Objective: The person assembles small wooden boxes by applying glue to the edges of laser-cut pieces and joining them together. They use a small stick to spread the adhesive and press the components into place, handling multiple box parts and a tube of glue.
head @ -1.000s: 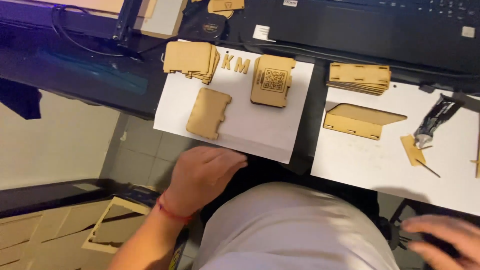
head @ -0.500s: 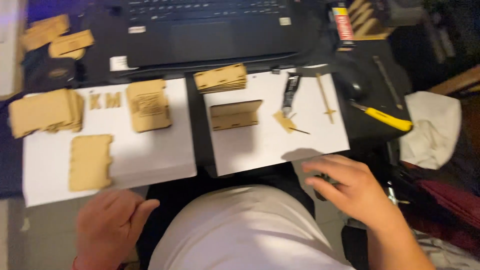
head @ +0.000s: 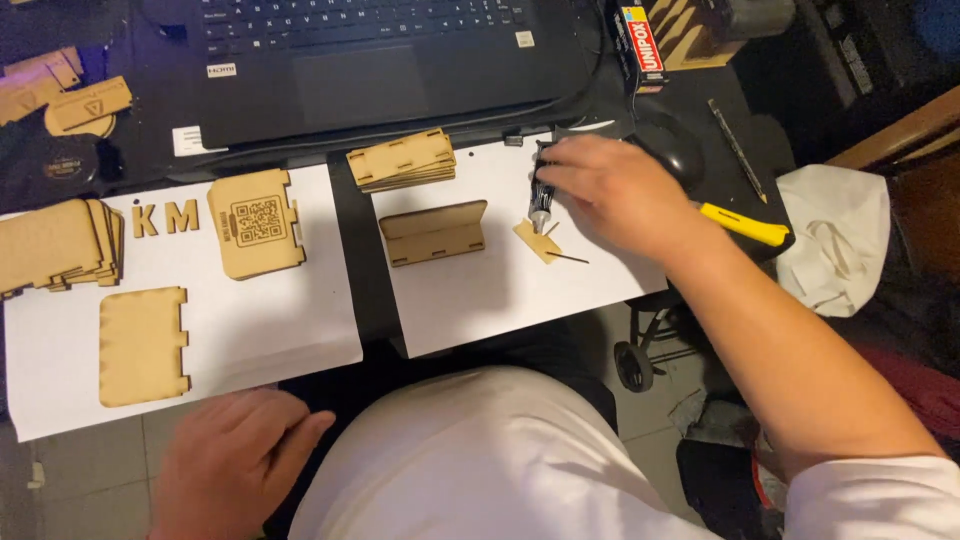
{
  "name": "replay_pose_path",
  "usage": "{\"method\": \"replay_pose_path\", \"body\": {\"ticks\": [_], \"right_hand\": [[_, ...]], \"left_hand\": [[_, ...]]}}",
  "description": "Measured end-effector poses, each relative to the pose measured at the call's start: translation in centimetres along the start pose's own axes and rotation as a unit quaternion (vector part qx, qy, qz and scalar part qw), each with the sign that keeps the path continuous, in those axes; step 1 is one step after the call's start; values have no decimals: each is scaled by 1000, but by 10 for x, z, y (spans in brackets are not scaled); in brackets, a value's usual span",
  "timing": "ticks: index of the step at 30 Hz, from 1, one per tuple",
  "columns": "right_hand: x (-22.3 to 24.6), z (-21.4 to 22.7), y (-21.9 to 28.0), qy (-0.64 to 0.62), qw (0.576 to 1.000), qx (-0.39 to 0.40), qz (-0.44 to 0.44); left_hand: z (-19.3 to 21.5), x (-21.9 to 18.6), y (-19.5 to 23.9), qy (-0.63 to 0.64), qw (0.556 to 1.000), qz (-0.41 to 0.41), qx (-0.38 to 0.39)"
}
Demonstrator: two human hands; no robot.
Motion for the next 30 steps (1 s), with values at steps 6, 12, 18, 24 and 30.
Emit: {"method": "replay_pose_path", "body": {"ticks": [6, 12, 18, 24, 30], "right_hand": [[-2, -15, 7, -41, 999, -7, 13], [-8, -21, 11, -74, 997, -11, -31], [-8, -29, 24, -68, 997, -37, -11], [-8, -29, 22, -77, 996, -32, -23], [-8, -28, 22, -83, 996, -39, -23]], "left_hand": [[-13, 24, 34, -39, 997, 72, -10], [-9, 4, 5, -51, 998, 19, -20], [-7, -19, -26, -10, 999, -43, -10], [-22, -9, -18, -1, 1000, -18, 22], [-31, -1, -6, -13, 1000, -19, 16]]}}
Point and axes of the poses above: each hand's wrist, its own y-axis away from the middle knuckle, its own z-axis out of the back of the hand, x = y × z, the point moved 8 cm from there along -y, towards the middle knuckle
